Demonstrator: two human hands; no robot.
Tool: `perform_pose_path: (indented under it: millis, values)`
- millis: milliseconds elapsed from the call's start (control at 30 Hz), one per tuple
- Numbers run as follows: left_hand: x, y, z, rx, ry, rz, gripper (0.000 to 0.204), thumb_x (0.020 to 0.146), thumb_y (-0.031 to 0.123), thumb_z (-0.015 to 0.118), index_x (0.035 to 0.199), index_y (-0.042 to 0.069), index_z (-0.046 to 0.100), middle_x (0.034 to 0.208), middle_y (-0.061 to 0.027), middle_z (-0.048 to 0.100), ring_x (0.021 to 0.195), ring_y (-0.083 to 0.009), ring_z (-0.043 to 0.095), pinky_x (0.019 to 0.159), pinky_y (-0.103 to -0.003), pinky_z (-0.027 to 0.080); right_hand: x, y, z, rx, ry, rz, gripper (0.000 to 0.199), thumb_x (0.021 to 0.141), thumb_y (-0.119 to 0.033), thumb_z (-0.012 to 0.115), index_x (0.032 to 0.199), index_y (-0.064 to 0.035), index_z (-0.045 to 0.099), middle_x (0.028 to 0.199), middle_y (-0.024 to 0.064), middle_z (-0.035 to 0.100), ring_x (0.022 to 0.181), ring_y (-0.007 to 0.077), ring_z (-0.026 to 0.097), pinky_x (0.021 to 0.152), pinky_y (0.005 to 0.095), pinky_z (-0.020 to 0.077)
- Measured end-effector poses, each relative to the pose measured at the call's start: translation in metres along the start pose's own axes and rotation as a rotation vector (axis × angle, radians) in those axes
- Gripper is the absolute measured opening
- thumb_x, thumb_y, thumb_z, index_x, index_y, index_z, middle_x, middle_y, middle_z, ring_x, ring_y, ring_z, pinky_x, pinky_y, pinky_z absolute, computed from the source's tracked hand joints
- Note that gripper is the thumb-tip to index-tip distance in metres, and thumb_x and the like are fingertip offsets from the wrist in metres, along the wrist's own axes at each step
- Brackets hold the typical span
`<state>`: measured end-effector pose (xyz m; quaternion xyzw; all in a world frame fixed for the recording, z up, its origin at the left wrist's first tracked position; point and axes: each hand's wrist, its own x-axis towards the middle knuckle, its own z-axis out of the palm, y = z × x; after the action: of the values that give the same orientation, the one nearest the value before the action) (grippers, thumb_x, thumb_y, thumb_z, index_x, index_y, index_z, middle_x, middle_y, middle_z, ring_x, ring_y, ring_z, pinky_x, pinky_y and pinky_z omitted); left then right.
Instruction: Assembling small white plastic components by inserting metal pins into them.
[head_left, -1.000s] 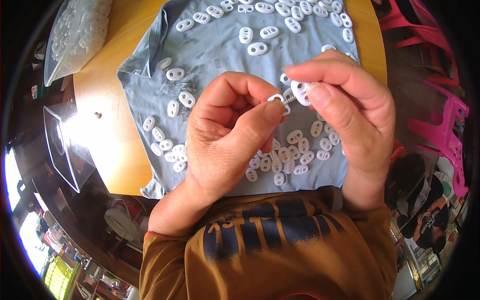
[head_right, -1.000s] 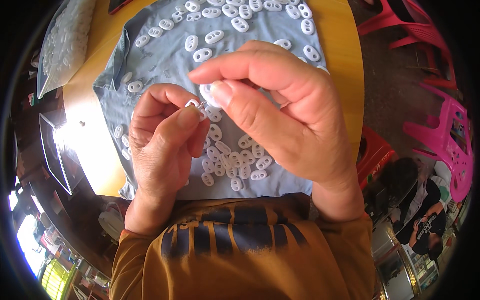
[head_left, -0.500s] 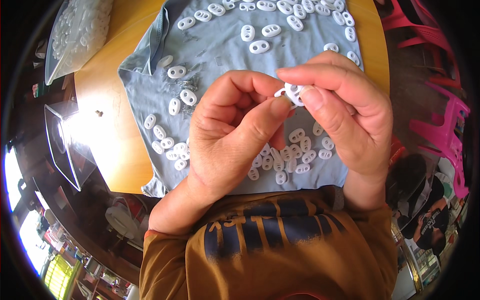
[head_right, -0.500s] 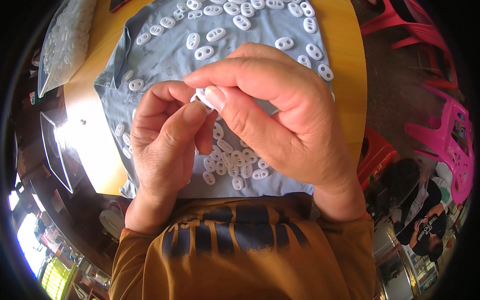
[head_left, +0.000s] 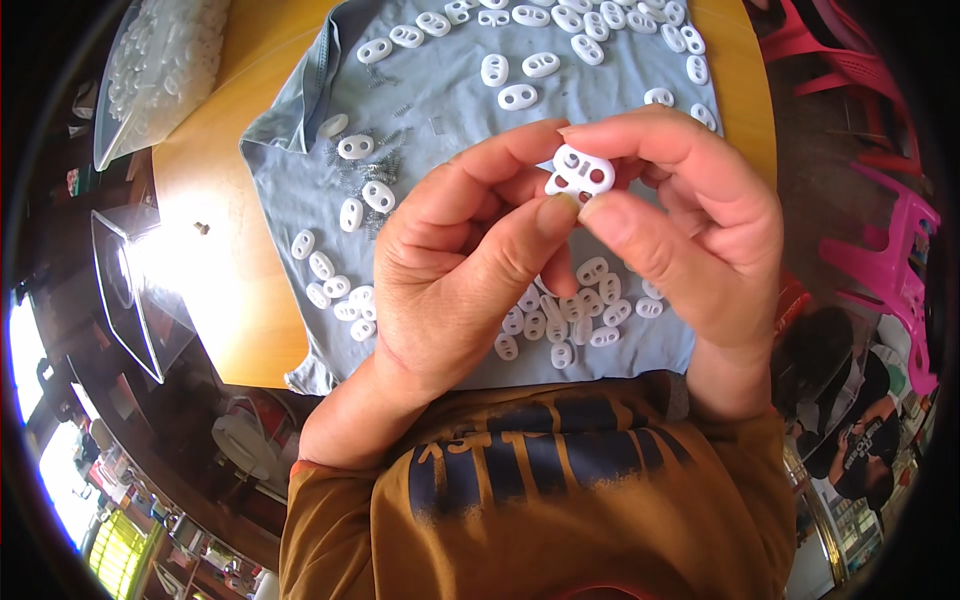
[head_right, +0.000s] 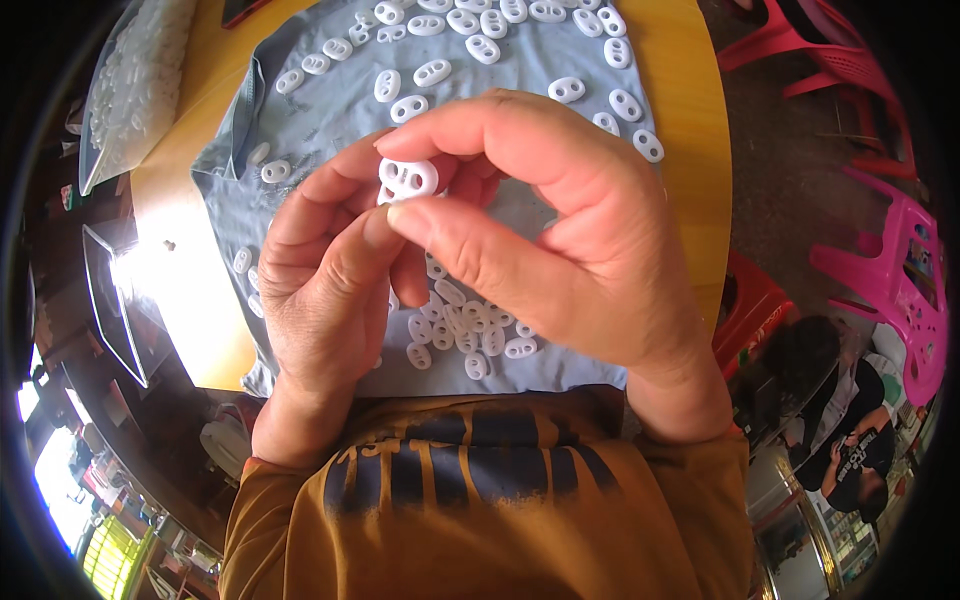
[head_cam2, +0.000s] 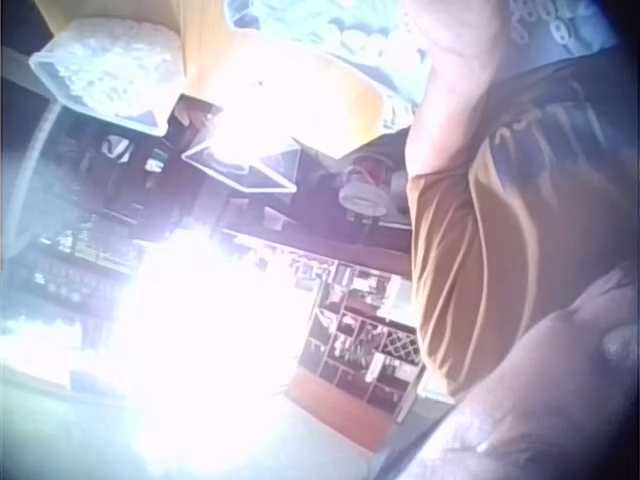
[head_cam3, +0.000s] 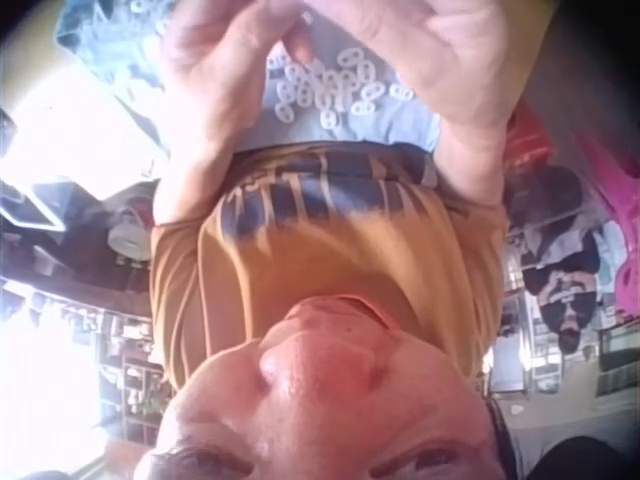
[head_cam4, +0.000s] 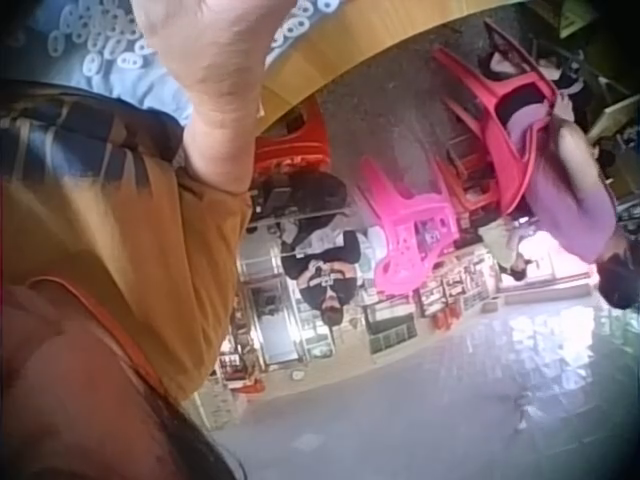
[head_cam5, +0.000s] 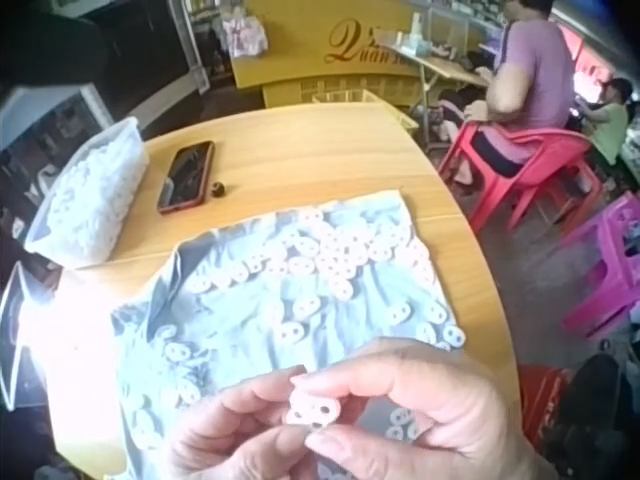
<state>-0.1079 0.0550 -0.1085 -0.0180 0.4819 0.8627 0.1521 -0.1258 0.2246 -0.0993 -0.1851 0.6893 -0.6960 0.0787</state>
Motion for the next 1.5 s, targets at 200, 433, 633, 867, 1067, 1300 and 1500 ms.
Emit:
perform_pose_path:
  millis: [200,433,633,867,1067,1300,1500]
  values:
    - [-0.003,-0.002,-0.002,-0.052,-0.032,0.050,0.035,0.086,0.001,0.055,0.121,-0.002,0.050,0.100,-0.0155,0.062,0.063,-0.0135,0.059,0.054,-0.021,0.049,0.003,-0.001,-0.001,-0.088,-0.041,-0.072,0.034,0.079,0.001,0.061,0.111,0.0072,0.054,0.102,0.0122,0.056,0.092,0.0168,0.053,0.082,0.0275,0.0412]
    - [-0.004,0.000,-0.003,-0.032,-0.119,0.075,0.035,0.086,-0.003,0.055,0.121,-0.003,0.050,0.102,-0.0141,0.062,0.070,-0.0141,0.061,0.060,-0.023,0.052,0.003,-0.006,-0.001,-0.069,-0.055,-0.120,0.036,0.080,-0.004,0.062,0.113,0.0071,0.055,0.102,0.0135,0.056,0.090,0.0172,0.053,0.079,0.0265,0.0417]
    - [-0.007,-0.002,-0.002,0.005,-0.110,0.152,0.034,0.085,-0.004,0.056,0.119,-0.005,0.050,0.098,-0.0141,0.062,0.069,-0.0136,0.061,0.060,-0.022,0.052,0.004,-0.008,-0.001,-0.144,-0.068,-0.146,0.035,0.082,-0.011,0.062,0.111,0.0074,0.057,0.099,0.0136,0.056,0.086,0.0170,0.054,0.074,0.0258,0.0430]
    - [-0.008,-0.005,-0.001,0.024,-0.088,0.211,0.032,0.085,-0.004,0.057,0.116,-0.006,0.051,0.094,-0.0135,0.063,0.067,-0.0128,0.061,0.060,-0.022,0.052,0.003,-0.005,0.002,-0.151,-0.035,-0.160,0.032,0.083,-0.015,0.061,0.107,0.0061,0.059,0.097,0.0140,0.058,0.084,0.0176,0.055,0.072,0.0258,0.0435]
    - [-0.010,-0.005,0.000,0.057,-0.063,0.227,0.029,0.085,-0.004,0.056,0.113,-0.006,0.051,0.092,-0.0145,0.063,0.068,-0.0140,0.062,0.060,-0.023,0.052,0.003,-0.003,0.005,-0.124,-0.040,-0.166,0.030,0.084,-0.016,0.060,0.106,0.0050,0.060,0.098,0.0142,0.059,0.083,0.0171,0.056,0.071,0.0258,0.0445]
    - [-0.009,-0.008,-0.002,0.075,-0.069,0.298,0.028,0.086,-0.005,0.055,0.113,-0.005,0.051,0.090,-0.0146,0.062,0.069,-0.0161,0.063,0.062,-0.025,0.053,0.003,-0.004,0.010,-0.118,-0.014,-0.147,0.029,0.086,-0.016,0.058,0.106,0.0048,0.060,0.098,0.0138,0.058,0.081,0.0154,0.055,0.069,0.0239,0.0445]
    - [-0.008,-0.006,0.001,0.006,-0.087,0.316,0.028,0.086,-0.005,0.055,0.113,-0.003,0.049,0.090,-0.0142,0.063,0.072,-0.0163,0.063,0.064,-0.026,0.053,0.004,-0.003,0.014,-0.086,-0.008,-0.194,0.035,0.089,-0.022,0.055,0.110,0.0062,0.056,0.100,0.0131,0.056,0.079,0.0132,0.053,0.066,0.0228,0.0436]
